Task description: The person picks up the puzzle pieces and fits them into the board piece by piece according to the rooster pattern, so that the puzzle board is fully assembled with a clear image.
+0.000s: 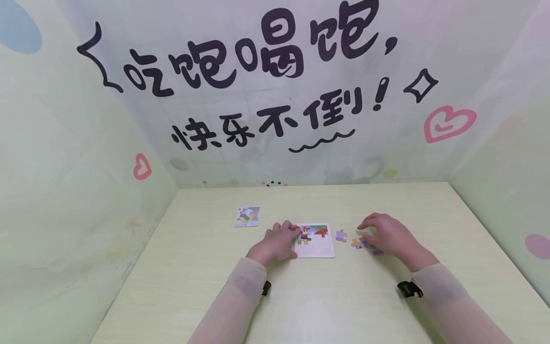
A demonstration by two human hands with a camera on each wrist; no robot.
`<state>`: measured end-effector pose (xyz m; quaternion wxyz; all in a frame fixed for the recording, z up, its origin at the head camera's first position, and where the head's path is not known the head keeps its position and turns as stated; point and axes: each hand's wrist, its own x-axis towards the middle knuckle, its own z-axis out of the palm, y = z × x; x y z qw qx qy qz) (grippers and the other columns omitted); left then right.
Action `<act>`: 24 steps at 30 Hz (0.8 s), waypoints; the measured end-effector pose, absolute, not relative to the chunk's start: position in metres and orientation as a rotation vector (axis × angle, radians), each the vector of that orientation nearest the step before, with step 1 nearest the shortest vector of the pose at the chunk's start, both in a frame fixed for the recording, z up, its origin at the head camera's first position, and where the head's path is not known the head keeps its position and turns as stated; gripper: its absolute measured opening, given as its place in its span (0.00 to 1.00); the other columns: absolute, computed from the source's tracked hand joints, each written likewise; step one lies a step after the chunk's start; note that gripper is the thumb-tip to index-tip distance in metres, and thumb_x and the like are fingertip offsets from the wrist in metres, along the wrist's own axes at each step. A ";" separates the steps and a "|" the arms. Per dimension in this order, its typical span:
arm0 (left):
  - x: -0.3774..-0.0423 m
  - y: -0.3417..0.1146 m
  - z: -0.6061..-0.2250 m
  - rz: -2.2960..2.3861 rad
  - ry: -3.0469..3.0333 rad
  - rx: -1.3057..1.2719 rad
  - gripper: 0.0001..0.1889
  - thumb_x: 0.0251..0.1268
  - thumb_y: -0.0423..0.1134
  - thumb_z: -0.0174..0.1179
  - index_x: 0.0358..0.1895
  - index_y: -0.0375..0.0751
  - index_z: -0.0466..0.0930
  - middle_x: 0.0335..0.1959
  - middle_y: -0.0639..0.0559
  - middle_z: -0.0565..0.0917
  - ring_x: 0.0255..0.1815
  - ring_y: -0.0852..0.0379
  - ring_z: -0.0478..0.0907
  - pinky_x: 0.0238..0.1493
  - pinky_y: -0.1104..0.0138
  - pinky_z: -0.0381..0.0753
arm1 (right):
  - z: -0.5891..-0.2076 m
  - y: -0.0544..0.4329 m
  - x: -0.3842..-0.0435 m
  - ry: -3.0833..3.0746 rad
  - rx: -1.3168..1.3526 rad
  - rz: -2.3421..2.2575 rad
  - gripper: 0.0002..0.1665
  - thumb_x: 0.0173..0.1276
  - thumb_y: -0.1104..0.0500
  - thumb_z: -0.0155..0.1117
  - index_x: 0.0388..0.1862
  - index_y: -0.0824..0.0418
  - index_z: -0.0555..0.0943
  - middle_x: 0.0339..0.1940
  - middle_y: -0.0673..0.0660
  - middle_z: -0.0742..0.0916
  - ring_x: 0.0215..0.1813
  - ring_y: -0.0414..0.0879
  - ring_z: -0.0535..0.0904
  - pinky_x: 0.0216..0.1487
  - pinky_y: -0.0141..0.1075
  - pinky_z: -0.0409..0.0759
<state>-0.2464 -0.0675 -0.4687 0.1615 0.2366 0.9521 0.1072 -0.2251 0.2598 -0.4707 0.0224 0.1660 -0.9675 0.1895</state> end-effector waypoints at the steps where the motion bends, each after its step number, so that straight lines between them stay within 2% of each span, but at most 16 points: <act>1: -0.246 -0.068 -0.469 0.304 2.720 0.678 0.42 0.62 0.46 0.73 0.79 0.49 0.65 0.75 0.52 0.69 0.68 0.49 0.66 0.67 0.53 0.69 | -0.471 0.261 -0.225 -3.002 0.511 0.585 0.13 0.63 0.61 0.75 0.47 0.59 0.90 0.52 0.62 0.88 0.58 0.64 0.82 0.62 0.60 0.77; 24: -0.248 -0.068 -0.473 0.310 2.716 0.677 0.41 0.63 0.47 0.73 0.79 0.49 0.66 0.75 0.52 0.69 0.67 0.50 0.66 0.67 0.53 0.69 | -0.471 0.294 -0.217 -3.044 0.394 0.647 0.17 0.64 0.60 0.74 0.51 0.62 0.88 0.53 0.64 0.88 0.59 0.67 0.81 0.61 0.62 0.77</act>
